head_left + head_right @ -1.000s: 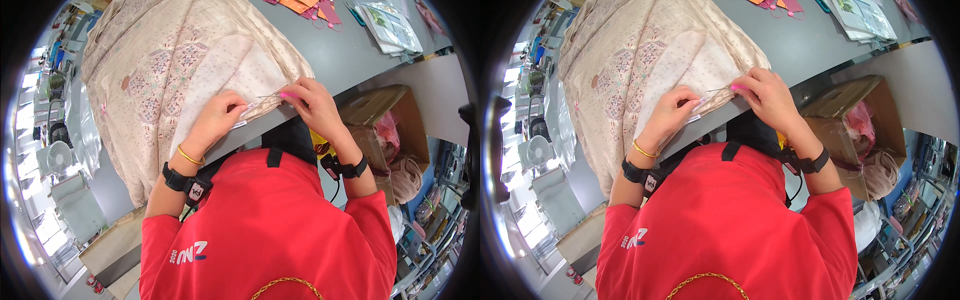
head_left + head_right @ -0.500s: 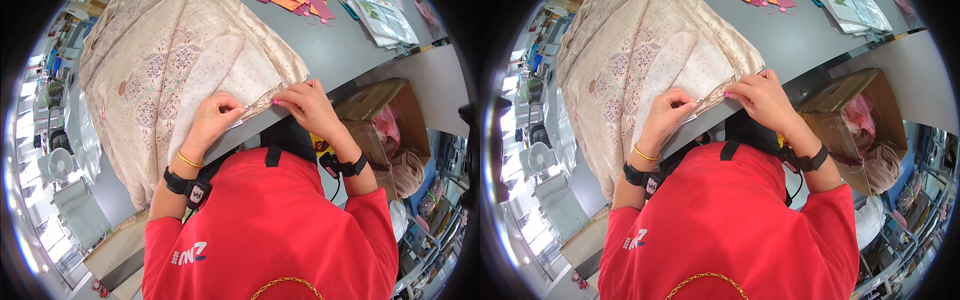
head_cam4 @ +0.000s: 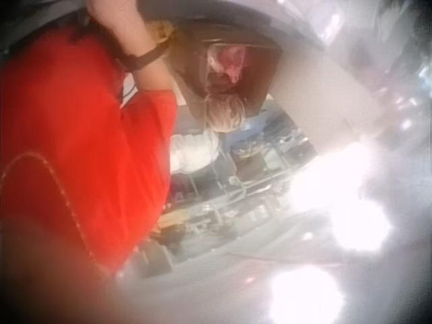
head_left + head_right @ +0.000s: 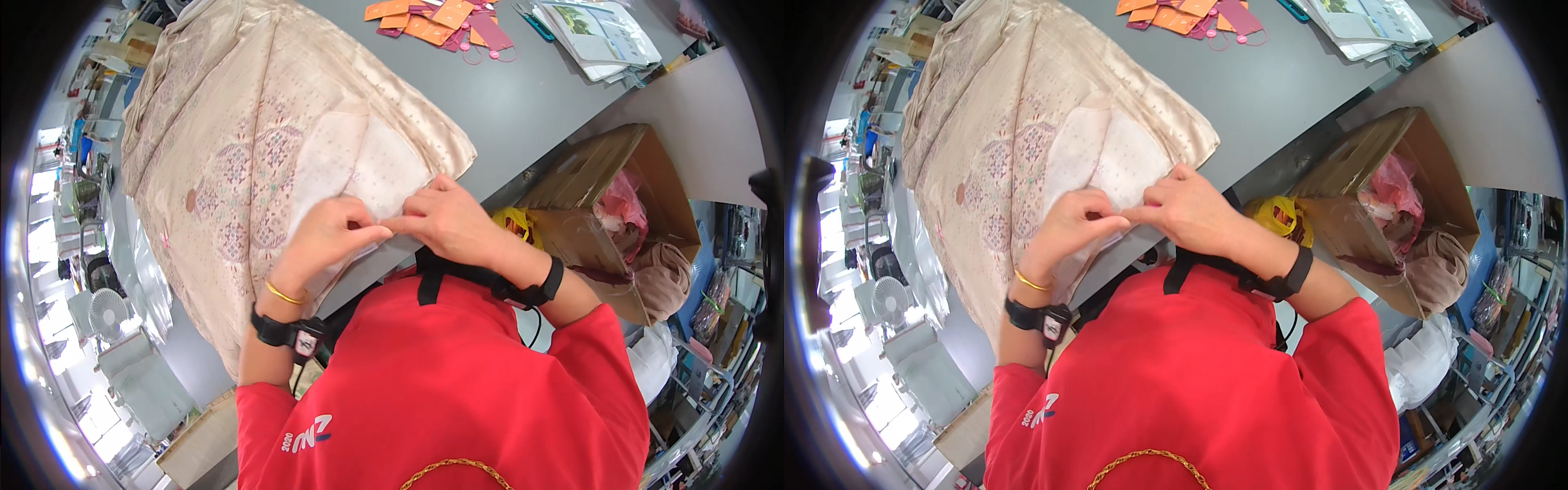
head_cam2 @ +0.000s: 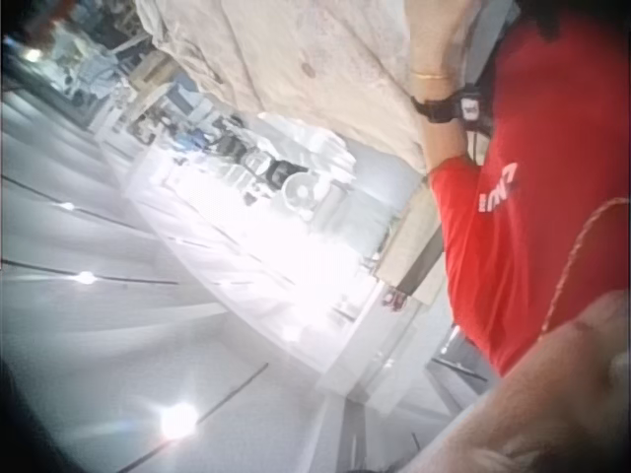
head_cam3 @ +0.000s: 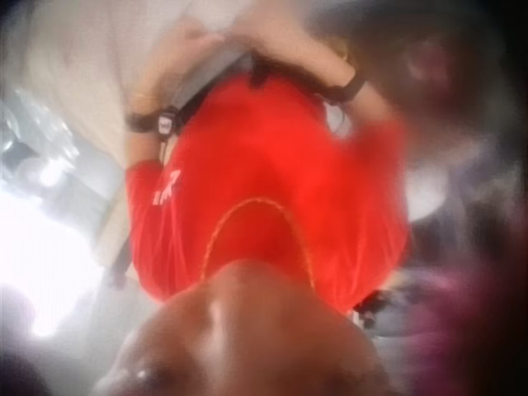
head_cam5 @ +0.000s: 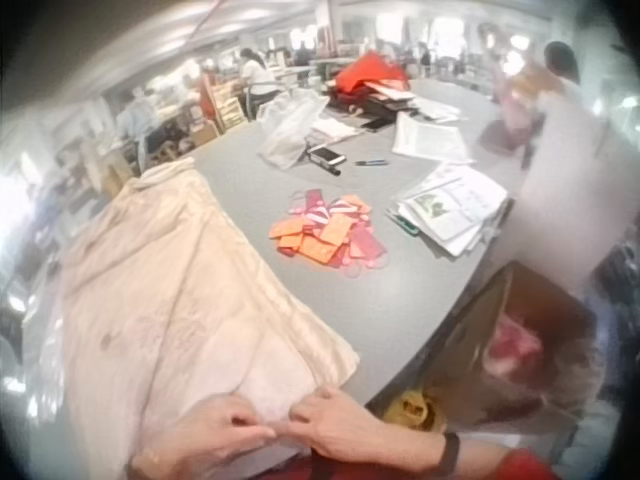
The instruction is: The person sews small colored tags onto a large piece of patterned fabric using a needle and thread. They repeatedly pick up tags, align them on the fabric, and stitch them in place one at a time.
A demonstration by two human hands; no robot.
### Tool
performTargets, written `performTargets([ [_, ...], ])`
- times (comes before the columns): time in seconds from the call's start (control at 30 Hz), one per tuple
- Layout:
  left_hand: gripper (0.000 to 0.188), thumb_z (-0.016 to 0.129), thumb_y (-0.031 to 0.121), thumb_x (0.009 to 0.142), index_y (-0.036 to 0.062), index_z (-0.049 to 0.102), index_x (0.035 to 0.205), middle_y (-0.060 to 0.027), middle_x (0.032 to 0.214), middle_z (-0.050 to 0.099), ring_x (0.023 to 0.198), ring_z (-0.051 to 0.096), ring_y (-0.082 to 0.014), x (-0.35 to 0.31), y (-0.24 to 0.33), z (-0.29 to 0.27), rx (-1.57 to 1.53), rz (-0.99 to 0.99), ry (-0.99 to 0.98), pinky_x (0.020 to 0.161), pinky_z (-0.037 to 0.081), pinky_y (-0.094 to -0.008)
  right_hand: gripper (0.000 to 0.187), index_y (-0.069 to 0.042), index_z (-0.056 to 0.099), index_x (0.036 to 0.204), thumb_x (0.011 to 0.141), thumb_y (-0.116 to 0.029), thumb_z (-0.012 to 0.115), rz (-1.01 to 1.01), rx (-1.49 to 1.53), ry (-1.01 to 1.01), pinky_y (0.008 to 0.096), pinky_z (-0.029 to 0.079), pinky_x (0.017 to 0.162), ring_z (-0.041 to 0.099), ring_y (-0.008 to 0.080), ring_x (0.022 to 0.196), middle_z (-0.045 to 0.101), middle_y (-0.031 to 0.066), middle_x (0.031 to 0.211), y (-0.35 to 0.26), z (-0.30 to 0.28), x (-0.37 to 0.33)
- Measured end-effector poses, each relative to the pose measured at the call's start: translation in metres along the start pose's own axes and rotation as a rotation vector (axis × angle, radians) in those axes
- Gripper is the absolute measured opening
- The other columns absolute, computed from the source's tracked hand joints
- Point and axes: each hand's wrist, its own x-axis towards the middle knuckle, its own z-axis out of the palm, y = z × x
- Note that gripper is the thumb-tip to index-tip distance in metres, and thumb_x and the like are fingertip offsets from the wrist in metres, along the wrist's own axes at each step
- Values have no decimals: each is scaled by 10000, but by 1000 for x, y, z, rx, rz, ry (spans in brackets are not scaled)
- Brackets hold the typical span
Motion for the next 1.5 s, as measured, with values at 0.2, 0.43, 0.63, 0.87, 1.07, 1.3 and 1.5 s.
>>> performTargets([
  [0.2, 175, 793, 181, 958, 14, 742, 961, -96, 949, 703, 819, 687, -269, 148, 30, -24, 276, 455, 382, 726, 553, -392, 341, -213, 746, 1225, 915, -148, 620, -61, -53, 21, 392, 447, 888, 647, 212, 873, 605, 16, 893, 5, 7, -3],
  [0.43, 132, 772, 167, 888, 53, 707, 905, -90, 1014, 683, 1006, 692, -328, 287, 66, 12, 685, 560, 473, 815, 595, -467, 349, -212, 759, 1241, 918, -135, 651, -43, 5, 81, 373, 443, 870, 628, 208, 862, 596, 19, 891, 7, 8, -6],
  [0.63, 78, 715, 99, 926, 25, 741, 925, -106, 1065, 757, 966, 670, -246, 252, 54, -46, 33, 486, 329, 890, 549, -355, 331, -209, 757, 1215, 916, -115, 651, -39, 63, 97, 366, 457, 905, 657, 204, 901, 610, 10, 900, 9, 11, -7],
  [0.87, 118, 654, 98, 1068, 0, 703, 1027, -124, 1079, 754, 848, 642, -143, 97, 50, -148, -765, 403, 310, 796, 533, -282, 396, -228, 769, 1244, 891, -85, 660, -30, 38, 48, 365, 447, 892, 670, 194, 886, 643, -3, 918, 9, 8, -7],
  [1.07, 110, 617, 51, 1070, 19, 661, 974, -94, 920, 725, 684, 662, -139, -2, -5, -111, -770, 137, 432, 568, 527, -252, 352, -237, 788, 1234, 948, -68, 671, 8, 42, 84, 358, 429, 867, 665, 185, 857, 648, -24, 892, 2, 9, -4],
  [1.3, 114, 620, -20, 1068, -33, 730, 1093, -91, 969, 747, 836, 736, -168, -56, -69, -19, -1062, -2, 431, 778, 620, -305, 329, -186, 789, 1270, 993, -34, 699, 85, 95, 48, 365, 390, 863, 628, 223, 872, 652, 9, 928, -7, 3, -1],
  [1.5, 263, 662, -31, 1041, -73, 764, 1280, -94, 1186, 732, 983, 742, -169, -64, -65, 9, -1063, 38, 324, 898, 614, -300, 304, -174, 787, 1280, 1012, -60, 700, 137, 76, 50, 360, 378, 856, 624, 217, 835, 652, 10, 890, -17, 5, 3],
])
